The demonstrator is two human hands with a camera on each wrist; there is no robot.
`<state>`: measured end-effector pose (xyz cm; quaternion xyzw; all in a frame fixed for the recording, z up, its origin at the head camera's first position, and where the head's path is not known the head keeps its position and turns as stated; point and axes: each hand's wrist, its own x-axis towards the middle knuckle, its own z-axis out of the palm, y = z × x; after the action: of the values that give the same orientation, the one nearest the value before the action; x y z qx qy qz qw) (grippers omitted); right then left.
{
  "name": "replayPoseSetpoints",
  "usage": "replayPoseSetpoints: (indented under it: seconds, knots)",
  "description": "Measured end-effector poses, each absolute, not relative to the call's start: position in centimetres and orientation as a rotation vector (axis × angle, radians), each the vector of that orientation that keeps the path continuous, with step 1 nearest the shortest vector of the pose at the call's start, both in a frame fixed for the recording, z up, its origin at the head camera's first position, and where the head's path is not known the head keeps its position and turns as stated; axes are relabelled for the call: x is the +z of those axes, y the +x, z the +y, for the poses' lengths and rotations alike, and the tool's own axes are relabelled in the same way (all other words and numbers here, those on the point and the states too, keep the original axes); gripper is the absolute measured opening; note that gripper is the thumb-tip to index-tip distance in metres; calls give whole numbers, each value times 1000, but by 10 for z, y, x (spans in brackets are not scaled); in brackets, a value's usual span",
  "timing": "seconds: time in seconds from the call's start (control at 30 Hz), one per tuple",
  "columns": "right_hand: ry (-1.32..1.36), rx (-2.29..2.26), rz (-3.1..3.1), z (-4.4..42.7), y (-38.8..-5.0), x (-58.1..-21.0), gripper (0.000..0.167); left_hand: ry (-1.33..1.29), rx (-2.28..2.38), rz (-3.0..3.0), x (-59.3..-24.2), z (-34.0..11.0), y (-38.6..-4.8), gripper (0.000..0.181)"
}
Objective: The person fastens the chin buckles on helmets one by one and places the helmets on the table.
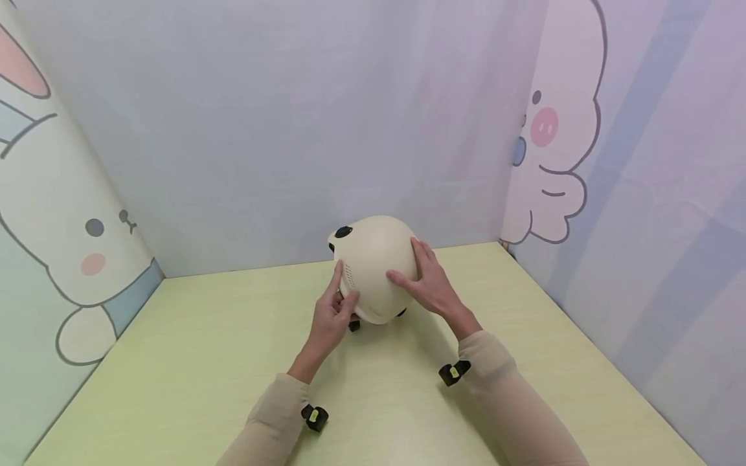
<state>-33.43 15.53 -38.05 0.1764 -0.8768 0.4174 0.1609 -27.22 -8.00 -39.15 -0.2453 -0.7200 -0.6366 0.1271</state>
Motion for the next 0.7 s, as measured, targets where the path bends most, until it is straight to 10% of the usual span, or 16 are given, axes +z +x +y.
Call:
replayPoseSetpoints:
  seconds: [0.2, 0.7]
  knots:
    - [504, 1185, -2508, 152, -334, -379, 97, -719, -1759, -2164, -409, -81, -286, 100]
    - [509, 1237, -2493, 155, -332, -378, 95, -812, -1655, -2152, -420, -81, -294, 98]
